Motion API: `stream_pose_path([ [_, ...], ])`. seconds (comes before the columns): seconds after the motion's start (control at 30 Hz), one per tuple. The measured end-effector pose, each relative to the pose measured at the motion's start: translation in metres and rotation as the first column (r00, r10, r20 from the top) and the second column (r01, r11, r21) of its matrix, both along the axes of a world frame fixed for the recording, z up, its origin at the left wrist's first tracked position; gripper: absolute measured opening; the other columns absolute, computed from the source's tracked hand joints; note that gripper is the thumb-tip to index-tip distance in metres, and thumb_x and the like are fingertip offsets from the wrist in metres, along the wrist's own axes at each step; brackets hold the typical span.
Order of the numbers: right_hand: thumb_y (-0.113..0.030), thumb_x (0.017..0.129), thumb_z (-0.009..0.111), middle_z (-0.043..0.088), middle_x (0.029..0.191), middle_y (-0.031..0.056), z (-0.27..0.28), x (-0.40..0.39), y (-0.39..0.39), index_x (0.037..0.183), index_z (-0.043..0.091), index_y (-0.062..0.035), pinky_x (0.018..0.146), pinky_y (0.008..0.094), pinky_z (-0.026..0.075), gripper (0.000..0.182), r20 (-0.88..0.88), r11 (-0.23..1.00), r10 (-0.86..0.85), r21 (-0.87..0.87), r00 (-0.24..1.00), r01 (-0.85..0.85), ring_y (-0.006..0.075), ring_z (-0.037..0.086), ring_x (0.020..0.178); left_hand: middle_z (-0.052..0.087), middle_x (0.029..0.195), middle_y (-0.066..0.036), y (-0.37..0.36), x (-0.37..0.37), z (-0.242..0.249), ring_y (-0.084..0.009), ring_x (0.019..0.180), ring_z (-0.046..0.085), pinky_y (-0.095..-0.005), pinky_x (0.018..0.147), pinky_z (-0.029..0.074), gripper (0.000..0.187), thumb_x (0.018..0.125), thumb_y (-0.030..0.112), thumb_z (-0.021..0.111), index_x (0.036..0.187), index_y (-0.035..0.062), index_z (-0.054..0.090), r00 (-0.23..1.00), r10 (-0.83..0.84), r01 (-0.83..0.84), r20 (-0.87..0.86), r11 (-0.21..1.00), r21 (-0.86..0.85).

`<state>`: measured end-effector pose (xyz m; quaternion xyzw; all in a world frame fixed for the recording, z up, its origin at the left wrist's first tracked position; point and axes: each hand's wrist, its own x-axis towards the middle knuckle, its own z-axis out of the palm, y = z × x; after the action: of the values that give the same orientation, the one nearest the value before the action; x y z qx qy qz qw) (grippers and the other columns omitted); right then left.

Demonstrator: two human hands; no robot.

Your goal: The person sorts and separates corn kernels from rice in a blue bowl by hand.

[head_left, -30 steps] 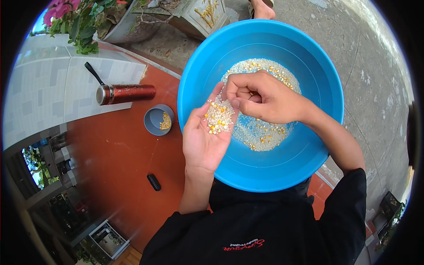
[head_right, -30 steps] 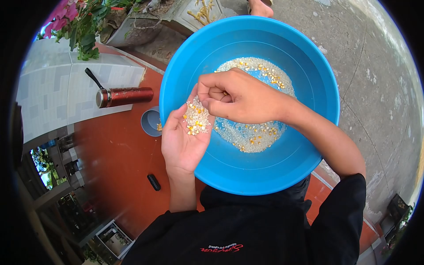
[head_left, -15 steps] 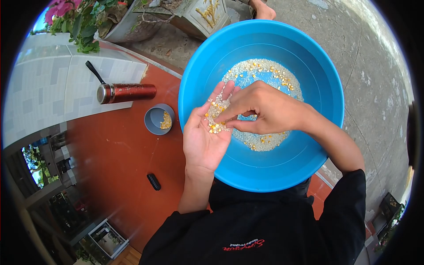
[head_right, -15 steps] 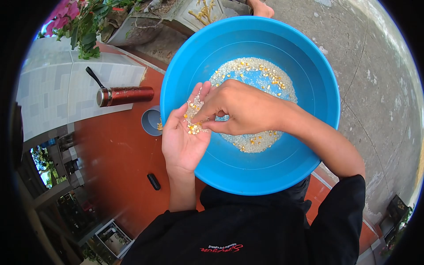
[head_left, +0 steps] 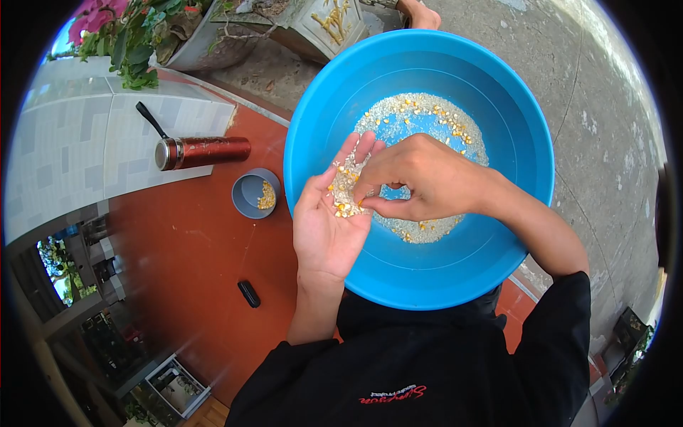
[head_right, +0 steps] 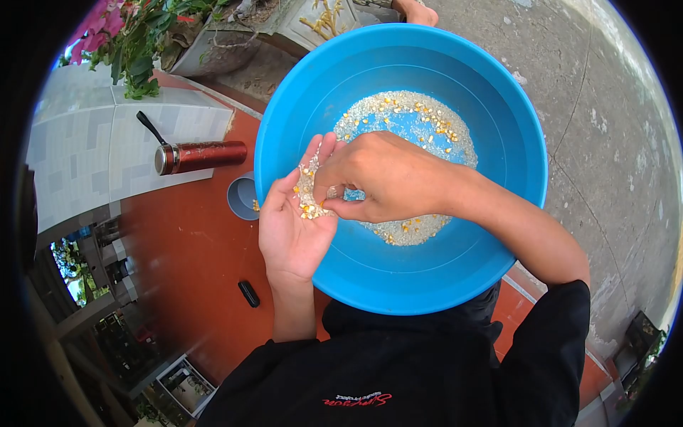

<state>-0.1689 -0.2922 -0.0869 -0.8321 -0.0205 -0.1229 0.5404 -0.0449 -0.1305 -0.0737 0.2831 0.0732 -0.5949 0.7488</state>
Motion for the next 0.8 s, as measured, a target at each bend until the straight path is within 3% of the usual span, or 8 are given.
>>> stream_pose_path([
  [0.1,-0.006,0.088,0.071,0.070,0.075,0.0072,0.010,0.000,-0.003,0.093,0.074,-0.0047,0.066,0.0369,0.051,0.006,-0.096,0.978,-0.029,0.205,0.995,0.048,0.0196,0.066,0.068,0.044,0.167,-0.020,0.003,0.004,-0.001,-0.0297,0.156,0.042,-0.0464,0.131,0.035,0.058,0.112,0.016,0.041,0.166,-0.0038,0.029,0.999,-0.016,0.015,-0.043,1.000,-0.020],
  [0.17,-0.006,0.089,0.067,0.063,0.069,0.0043,0.010,0.000,-0.006,0.092,0.071,-0.0037,0.062,0.0345,0.046,0.005,-0.180,0.919,-0.049,0.376,0.982,0.115,0.0140,0.057,0.063,0.044,0.167,-0.021,0.001,0.001,0.001,-0.0291,0.156,0.042,-0.0449,0.129,0.038,0.059,0.112,0.019,0.043,0.165,-0.0045,0.032,1.000,0.014,-0.013,-0.014,0.998,0.058],
  [0.27,-0.005,0.089,0.065,0.057,0.065,0.0013,0.000,0.004,-0.007,0.090,0.068,-0.0033,0.058,0.0330,0.039,0.004,-0.134,0.716,-0.024,0.689,0.991,0.111,0.0097,0.046,0.060,0.043,0.167,-0.021,0.000,0.001,0.000,-0.0287,0.156,0.042,-0.0440,0.128,0.039,0.059,0.112,0.021,0.043,0.164,-0.0048,0.033,0.999,0.028,-0.027,-0.017,0.997,0.069],
  [0.37,-0.004,0.087,0.065,0.056,0.064,0.0031,0.009,0.000,-0.009,0.094,0.073,-0.0030,0.059,0.0346,0.043,0.010,-0.114,0.927,-0.005,0.373,0.993,0.048,0.0140,0.051,0.058,0.043,0.168,-0.020,0.000,0.004,-0.002,-0.0295,0.156,0.042,-0.0456,0.130,0.036,0.059,0.112,0.018,0.043,0.165,-0.0033,0.031,0.998,0.005,-0.005,-0.063,1.000,-0.003],
  [0.47,-0.009,0.088,0.075,0.059,0.070,0.0020,0.015,-0.002,-0.008,0.102,0.077,-0.0057,0.059,0.0334,0.042,0.015,-0.100,0.994,0.008,0.107,0.995,0.003,0.0163,0.051,0.058,0.042,0.169,-0.020,0.002,0.006,-0.002,-0.0301,0.158,0.039,-0.0467,0.132,0.034,0.059,0.112,0.017,0.041,0.166,-0.0024,0.029,0.997,-0.019,0.016,-0.078,0.999,-0.037],
  [0.57,-0.013,0.087,0.083,0.073,0.079,0.0059,0.001,-0.001,-0.003,0.108,0.081,-0.0096,0.063,0.0360,0.052,0.021,-0.010,1.000,0.006,-0.012,1.000,-0.006,0.0243,0.064,0.063,0.040,0.170,-0.019,0.001,0.004,0.000,-0.0304,0.160,0.036,-0.0472,0.132,0.033,0.059,0.112,0.017,0.039,0.167,-0.0020,0.028,0.998,-0.024,0.022,-0.064,0.999,-0.032],
  [0.67,-0.016,0.086,0.087,0.080,0.090,0.0060,-0.004,-0.002,-0.002,0.106,0.082,-0.0114,0.069,0.0380,0.059,0.022,0.010,0.995,0.010,-0.103,1.000,-0.009,0.0267,0.074,0.074,0.040,0.171,-0.019,0.001,0.004,-0.002,-0.0309,0.162,0.033,-0.0475,0.133,0.032,0.059,0.112,0.018,0.037,0.167,-0.0018,0.027,0.999,-0.027,0.026,-0.045,0.999,-0.028],
  [0.8,-0.015,0.087,0.086,0.081,0.093,0.0047,0.001,-0.003,0.001,0.106,0.082,-0.0125,0.070,0.0377,0.060,0.020,0.011,0.988,-0.006,-0.155,1.000,0.007,0.0267,0.076,0.079,0.040,0.171,-0.019,0.001,0.004,-0.002,-0.0312,0.163,0.032,-0.0479,0.133,0.032,0.059,0.113,0.018,0.036,0.168,-0.0019,0.027,0.999,-0.031,0.031,-0.024,0.999,-0.025],
])
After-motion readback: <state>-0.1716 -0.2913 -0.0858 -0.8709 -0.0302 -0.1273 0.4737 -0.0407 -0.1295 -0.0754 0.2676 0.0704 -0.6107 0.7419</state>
